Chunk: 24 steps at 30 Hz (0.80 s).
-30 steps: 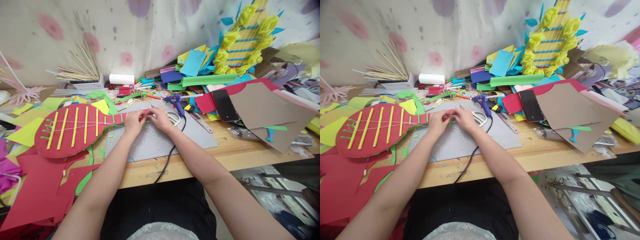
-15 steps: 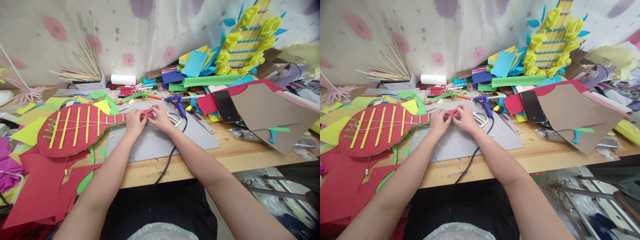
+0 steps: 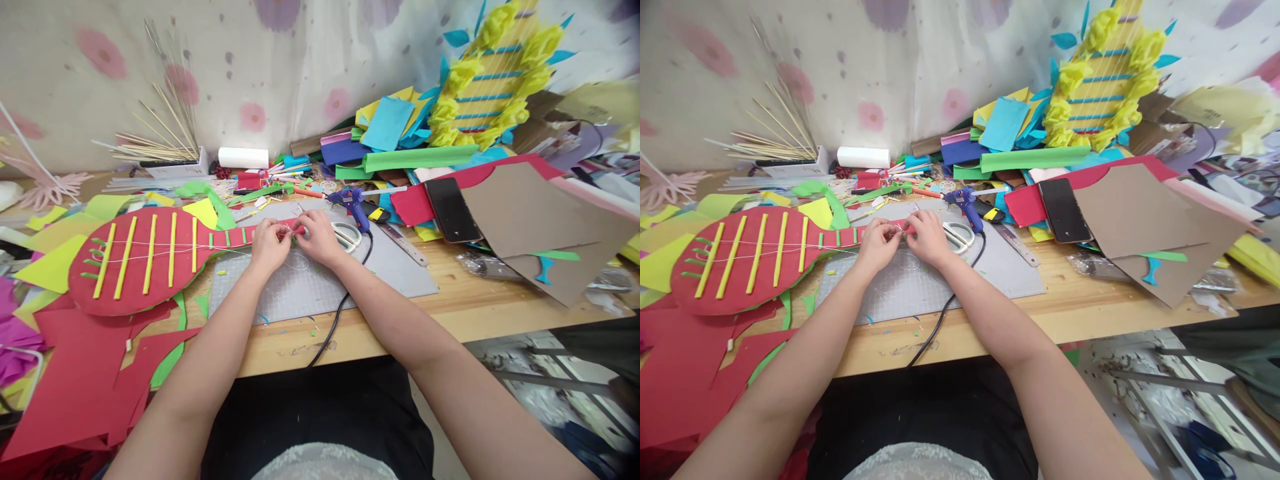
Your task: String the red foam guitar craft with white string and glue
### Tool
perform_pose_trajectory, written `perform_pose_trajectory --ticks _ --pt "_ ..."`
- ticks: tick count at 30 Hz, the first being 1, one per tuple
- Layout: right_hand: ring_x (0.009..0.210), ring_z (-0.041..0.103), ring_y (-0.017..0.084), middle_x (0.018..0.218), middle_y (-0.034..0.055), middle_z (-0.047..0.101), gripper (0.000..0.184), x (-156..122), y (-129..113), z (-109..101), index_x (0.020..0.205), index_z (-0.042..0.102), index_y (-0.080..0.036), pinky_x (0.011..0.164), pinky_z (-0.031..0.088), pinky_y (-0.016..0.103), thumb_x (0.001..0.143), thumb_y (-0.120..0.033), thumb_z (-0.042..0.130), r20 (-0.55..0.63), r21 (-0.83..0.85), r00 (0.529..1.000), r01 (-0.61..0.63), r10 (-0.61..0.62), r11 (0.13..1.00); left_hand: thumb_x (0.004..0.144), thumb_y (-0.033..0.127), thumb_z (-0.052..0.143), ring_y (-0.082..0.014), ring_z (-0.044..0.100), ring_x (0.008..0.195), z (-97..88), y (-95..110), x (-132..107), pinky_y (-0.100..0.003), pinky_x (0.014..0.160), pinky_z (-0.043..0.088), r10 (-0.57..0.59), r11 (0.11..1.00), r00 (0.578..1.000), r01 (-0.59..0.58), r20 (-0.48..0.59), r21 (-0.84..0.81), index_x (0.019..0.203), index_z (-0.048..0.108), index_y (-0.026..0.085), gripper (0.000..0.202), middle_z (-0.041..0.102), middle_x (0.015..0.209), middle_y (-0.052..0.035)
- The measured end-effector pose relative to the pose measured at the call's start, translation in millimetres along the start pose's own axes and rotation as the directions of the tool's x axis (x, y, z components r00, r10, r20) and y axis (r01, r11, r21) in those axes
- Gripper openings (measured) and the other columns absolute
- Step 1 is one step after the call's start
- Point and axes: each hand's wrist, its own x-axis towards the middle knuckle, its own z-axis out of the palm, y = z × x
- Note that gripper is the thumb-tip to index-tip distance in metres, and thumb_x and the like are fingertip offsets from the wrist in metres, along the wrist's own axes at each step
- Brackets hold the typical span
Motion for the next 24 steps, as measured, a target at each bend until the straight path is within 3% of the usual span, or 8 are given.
perform_pose_trajectory --ticks 9,20,24 --pt "0.103 0.045 0.025 0.103 0.0096 0.059 0.011 0 -5 -4 0.087 0.06 -0.019 0.089 0.033 0.039 0.08 -0.023 0.054 0.014 -0.135 0.998 0.07 -0.069 0.988 0.077 0.024 0.058 -0.0197 0.057 0.092 1.1 -2 2 -0.036 0.086 0.043 -0.027 0.999 0.999 0.026 -0.017 -0.039 0.076 0.064 0.017 0.009 0.061 0.094 -0.0073" --pt "0.095 0.047 0.026 0.093 0.0087 0.059 0.007 0 6 -5 0.081 0.057 -0.02 0.083 0.035 0.038 0.075 -0.021 0.054 -0.01 -0.152 1.0 -0.014 0.013 0.988 0.077 0.024 0.057 -0.0184 0.057 0.09 0.0 -5 1 -0.035 0.086 0.043 -0.016 1.0 0.999 0.015 -0.045 -0.028 0.072 0.061 0.018 0.009 0.061 0.095 -0.006" --pt "0.096 0.048 0.026 0.097 0.0087 0.059 0.015 0 2 -6 0.088 0.057 -0.02 0.083 0.035 0.038 0.074 -0.026 0.058 0.003 -0.126 1.0 0.028 -0.028 0.992 0.077 0.023 0.057 -0.0183 0.057 0.089 -0.1 -5 1 -0.035 0.086 0.043 -0.021 1.0 0.999 0.02 -0.044 -0.023 0.072 0.061 0.018 0.009 0.061 0.095 -0.006"
